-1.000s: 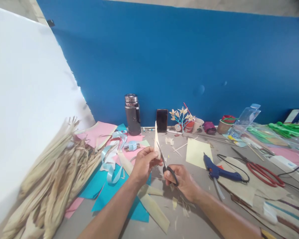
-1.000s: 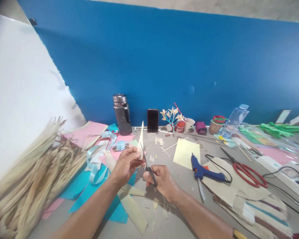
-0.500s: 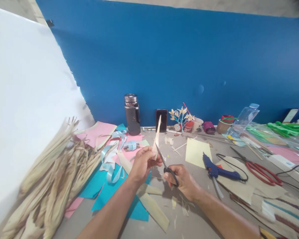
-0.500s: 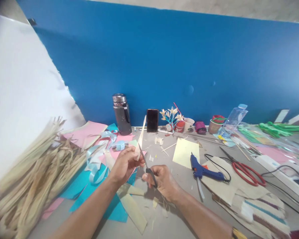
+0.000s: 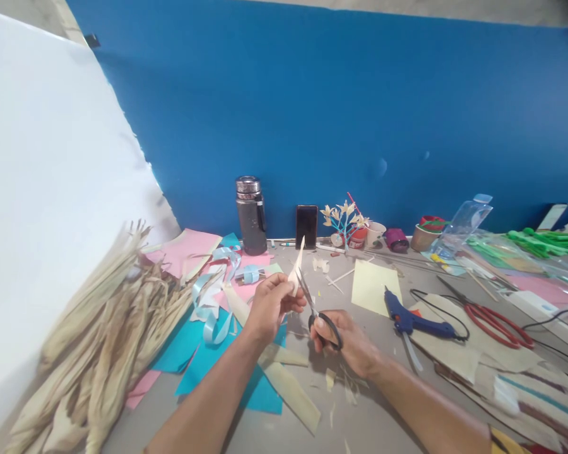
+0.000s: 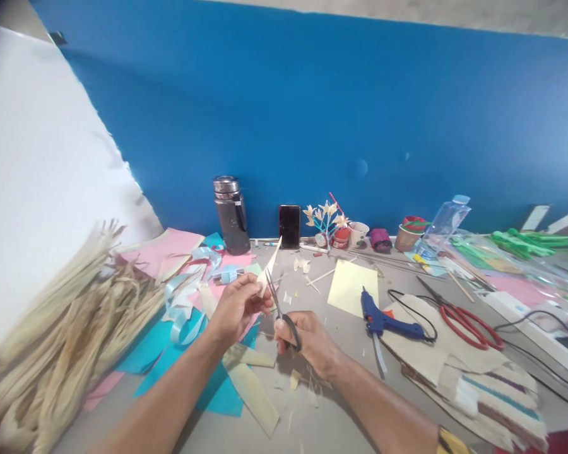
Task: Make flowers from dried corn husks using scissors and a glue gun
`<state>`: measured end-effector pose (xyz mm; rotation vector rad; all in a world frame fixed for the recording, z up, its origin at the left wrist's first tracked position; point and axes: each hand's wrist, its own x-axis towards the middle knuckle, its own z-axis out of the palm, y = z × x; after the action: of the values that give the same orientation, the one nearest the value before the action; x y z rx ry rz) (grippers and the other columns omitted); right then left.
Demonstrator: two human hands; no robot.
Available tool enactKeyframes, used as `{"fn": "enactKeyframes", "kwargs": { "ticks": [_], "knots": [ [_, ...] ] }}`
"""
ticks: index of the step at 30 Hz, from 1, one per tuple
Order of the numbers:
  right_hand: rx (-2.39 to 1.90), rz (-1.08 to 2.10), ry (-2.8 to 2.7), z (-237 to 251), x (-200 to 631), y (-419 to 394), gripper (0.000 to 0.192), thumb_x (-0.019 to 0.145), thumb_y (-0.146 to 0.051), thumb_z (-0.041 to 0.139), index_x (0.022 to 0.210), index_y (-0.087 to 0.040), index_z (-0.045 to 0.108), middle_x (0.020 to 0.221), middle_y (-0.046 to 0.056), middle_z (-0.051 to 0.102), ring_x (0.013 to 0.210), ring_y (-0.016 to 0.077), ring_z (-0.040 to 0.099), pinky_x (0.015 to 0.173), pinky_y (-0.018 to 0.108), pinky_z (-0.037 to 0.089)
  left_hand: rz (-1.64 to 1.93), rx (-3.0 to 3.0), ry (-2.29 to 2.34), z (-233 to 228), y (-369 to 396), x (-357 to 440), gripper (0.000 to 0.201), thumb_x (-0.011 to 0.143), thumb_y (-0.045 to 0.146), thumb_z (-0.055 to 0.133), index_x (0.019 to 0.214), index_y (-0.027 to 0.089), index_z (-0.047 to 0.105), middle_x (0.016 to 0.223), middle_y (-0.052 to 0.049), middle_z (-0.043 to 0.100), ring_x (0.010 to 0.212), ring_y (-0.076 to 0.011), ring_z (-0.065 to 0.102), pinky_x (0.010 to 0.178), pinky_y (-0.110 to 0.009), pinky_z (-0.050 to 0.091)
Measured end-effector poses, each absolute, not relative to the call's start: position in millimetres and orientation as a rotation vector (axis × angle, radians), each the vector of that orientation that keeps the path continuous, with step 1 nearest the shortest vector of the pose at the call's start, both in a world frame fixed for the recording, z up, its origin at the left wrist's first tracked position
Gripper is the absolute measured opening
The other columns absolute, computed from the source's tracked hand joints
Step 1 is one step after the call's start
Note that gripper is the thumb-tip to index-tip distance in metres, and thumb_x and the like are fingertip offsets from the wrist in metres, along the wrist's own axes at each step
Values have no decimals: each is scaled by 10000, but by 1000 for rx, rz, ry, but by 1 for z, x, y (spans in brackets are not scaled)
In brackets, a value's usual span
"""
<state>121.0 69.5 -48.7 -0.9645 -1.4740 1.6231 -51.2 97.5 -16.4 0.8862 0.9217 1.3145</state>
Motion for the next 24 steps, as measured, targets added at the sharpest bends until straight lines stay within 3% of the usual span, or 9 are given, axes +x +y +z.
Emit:
{"fn": "enactKeyframes", "kwargs": {
  "ticks": [5, 18, 24],
  "knots": [
    [-966, 1646, -1471, -48, 120, 69, 659, 687, -783, 681, 677, -125, 648, 563, 40, 597, 501, 92, 414, 491, 240, 257, 1358, 883, 899, -14, 97, -52, 155, 672, 253, 704, 704, 174, 575, 545, 43, 545, 470, -98, 522, 503, -225, 418],
    [-978, 1643, -1477, -46, 122, 70, 661, 674, -788, 688, 681, -128, 648, 560, 43, 604, 485, 93, 415, 482, 244, 277, 1353, 804, 953, -12, 100, -52, 186, 597, 270, 751, 666, 130, 650, 634, -20, 633, 551, -91, 547, 530, -207, 379],
    [-1006, 1586, -1551, -43, 122, 70, 636, 687, -764, 690, 623, -133, 642, 549, 47, 603, 491, 96, 413, 484, 246, 267, 1324, 827, 970, -9, 100, -55, 211, 589, 272, 759, 615, 148, 590, 596, -10, 619, 542, -99, 558, 554, -219, 397]
  ]
}}
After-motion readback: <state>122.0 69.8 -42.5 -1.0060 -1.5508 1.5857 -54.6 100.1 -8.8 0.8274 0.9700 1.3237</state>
